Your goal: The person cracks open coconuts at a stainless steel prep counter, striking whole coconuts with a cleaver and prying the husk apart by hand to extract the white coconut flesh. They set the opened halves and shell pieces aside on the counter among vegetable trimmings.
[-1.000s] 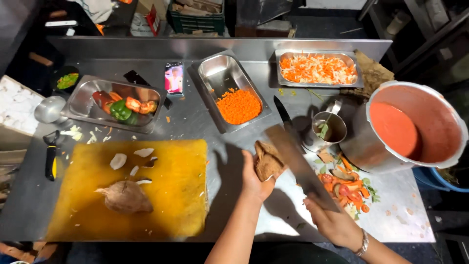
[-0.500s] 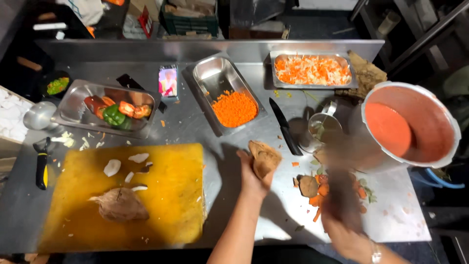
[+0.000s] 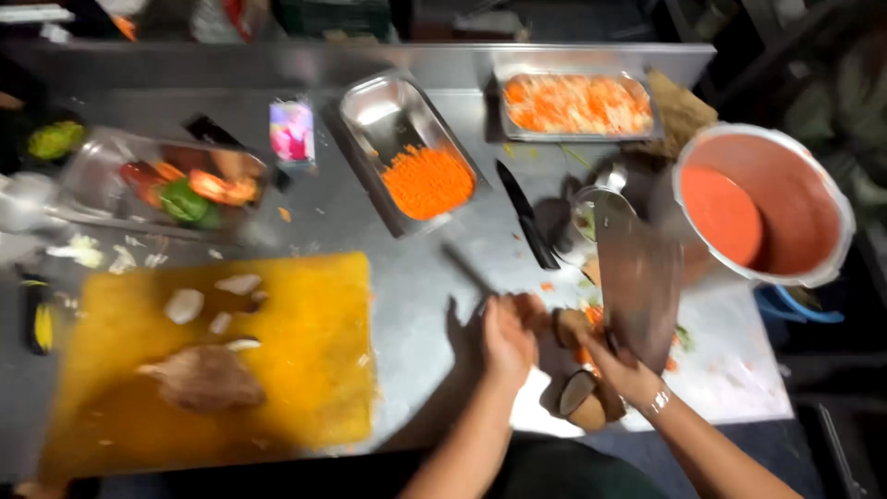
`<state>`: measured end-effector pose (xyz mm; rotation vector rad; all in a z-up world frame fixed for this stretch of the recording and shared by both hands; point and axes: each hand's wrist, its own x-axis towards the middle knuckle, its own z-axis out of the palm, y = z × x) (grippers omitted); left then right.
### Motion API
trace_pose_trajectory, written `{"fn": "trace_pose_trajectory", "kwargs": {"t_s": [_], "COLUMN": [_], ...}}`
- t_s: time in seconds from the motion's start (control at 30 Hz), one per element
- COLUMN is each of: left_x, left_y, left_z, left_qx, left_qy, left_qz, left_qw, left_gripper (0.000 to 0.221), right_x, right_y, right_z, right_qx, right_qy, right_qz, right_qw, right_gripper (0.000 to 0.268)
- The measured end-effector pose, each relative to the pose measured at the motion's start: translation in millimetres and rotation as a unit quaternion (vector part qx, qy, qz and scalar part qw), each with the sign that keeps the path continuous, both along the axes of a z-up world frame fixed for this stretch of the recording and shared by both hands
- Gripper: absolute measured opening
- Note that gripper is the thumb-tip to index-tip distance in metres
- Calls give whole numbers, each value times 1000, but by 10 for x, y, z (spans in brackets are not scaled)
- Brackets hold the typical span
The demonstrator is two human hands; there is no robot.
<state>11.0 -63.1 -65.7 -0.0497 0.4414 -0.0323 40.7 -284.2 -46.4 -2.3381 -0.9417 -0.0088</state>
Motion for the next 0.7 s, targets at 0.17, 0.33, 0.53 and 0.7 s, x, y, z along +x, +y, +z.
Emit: {"fn": "trace_pose_trajectory", "kwargs": {"t_s": [0.17,0.33,0.53,0.7], "left_x": [-257,-369,-116,-55], "left_y": [-75,-347,-1023,-1386], "left_z": [-70,365,543,818], "left_qx": [500,748,778,821], "left_qy": [-132,-221,-402,-243], "left_qz": [-48,-151,-299,-443], "left_qw": [854,607,379,265], "left_gripper": [31,26,39,48], "right_x": [-142,-162,222,392], "right_y": [-122,-421,-729,-725], "right_z": [447,473,512,1016], "right_qx": [146,215,222,147], "right_qy": [158,214,225,207], "right_qz": [-237,-244,-253,-216], "right_qw": [947,921,914,943], "right_gripper": [29,37,37,36]}}
